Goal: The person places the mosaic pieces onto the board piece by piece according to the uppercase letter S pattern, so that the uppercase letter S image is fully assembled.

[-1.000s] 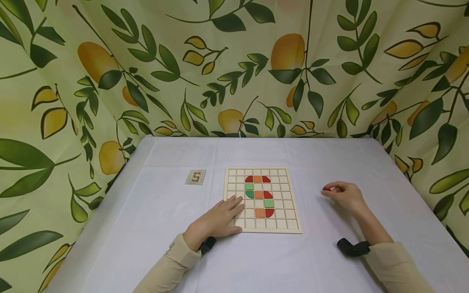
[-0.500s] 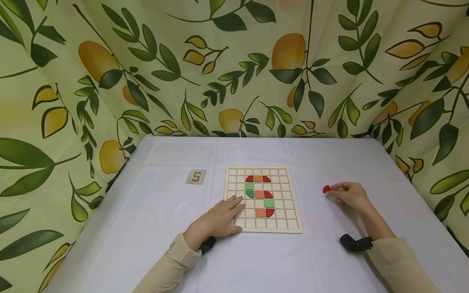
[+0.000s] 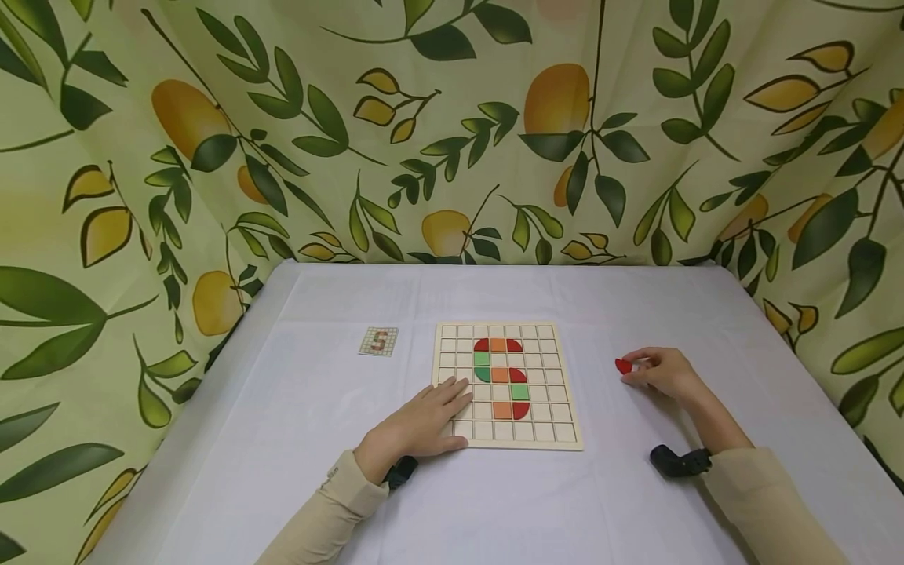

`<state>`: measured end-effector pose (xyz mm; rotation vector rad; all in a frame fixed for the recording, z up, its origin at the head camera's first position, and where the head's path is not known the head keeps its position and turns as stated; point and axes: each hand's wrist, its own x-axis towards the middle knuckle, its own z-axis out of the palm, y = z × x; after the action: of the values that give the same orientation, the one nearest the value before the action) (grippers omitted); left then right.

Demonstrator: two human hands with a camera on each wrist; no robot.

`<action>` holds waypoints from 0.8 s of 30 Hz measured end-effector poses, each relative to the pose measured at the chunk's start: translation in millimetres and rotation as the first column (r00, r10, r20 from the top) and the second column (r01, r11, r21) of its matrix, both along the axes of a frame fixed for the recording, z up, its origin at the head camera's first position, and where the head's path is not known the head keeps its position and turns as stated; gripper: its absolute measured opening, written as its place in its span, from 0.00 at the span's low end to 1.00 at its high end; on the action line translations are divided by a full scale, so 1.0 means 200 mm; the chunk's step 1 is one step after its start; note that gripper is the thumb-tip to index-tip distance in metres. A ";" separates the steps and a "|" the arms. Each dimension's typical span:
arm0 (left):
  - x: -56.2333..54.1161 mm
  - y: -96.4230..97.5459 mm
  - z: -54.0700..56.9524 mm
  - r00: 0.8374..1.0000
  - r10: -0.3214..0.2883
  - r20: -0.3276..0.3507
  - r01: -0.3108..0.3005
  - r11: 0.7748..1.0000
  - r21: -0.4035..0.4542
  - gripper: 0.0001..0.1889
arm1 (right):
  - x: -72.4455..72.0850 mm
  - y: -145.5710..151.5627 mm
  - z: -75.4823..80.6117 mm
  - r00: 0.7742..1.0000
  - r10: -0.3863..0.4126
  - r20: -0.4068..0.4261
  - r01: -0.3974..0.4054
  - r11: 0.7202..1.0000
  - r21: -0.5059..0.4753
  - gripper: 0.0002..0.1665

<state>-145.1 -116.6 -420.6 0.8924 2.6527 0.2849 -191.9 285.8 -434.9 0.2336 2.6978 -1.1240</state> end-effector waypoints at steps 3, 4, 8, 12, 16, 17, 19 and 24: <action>0.00 0.00 0.00 1.000 -0.002 0.000 0.002 1.000 0.002 0.37 | -0.01 0.00 0.00 1.000 -0.008 0.002 0.008 1.000 0.001 0.28; 0.00 0.00 0.00 1.000 -0.002 0.000 0.002 1.000 0.002 0.37 | -0.01 0.00 0.00 1.000 -0.015 0.004 0.015 1.000 0.004 0.28; 0.00 0.00 0.00 1.000 -0.004 -0.002 0.004 1.000 0.002 0.37 | -0.01 0.01 0.00 0.998 -0.059 0.016 0.058 0.998 0.015 0.28; 0.00 0.00 0.00 1.000 -0.005 -0.004 0.005 1.000 0.001 0.37 | -0.01 0.01 0.00 0.996 -0.085 0.031 0.085 0.996 0.019 0.27; 0.00 0.00 0.00 1.000 -0.005 -0.004 0.005 1.000 -0.001 0.37 | -0.01 0.01 0.00 0.995 -0.096 0.039 0.095 0.995 0.024 0.27; 0.00 0.00 0.00 1.000 -0.005 -0.005 0.005 1.000 -0.003 0.37 | -0.01 0.01 0.00 0.994 -0.098 0.039 0.097 0.995 0.024 0.27; 0.00 0.00 0.00 1.000 -0.005 -0.006 0.005 1.000 -0.005 0.37 | -0.01 0.01 0.01 0.995 -0.093 0.035 0.093 0.995 0.026 0.27; 0.01 0.00 0.01 1.000 -0.006 -0.006 0.006 1.000 -0.001 0.37 | 0.00 0.00 0.01 0.997 -0.073 0.013 0.072 0.997 0.033 0.27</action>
<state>-144.0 -116.3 -418.4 0.9015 2.6548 0.2799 -192.7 286.6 -432.8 0.3459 2.7169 -1.0944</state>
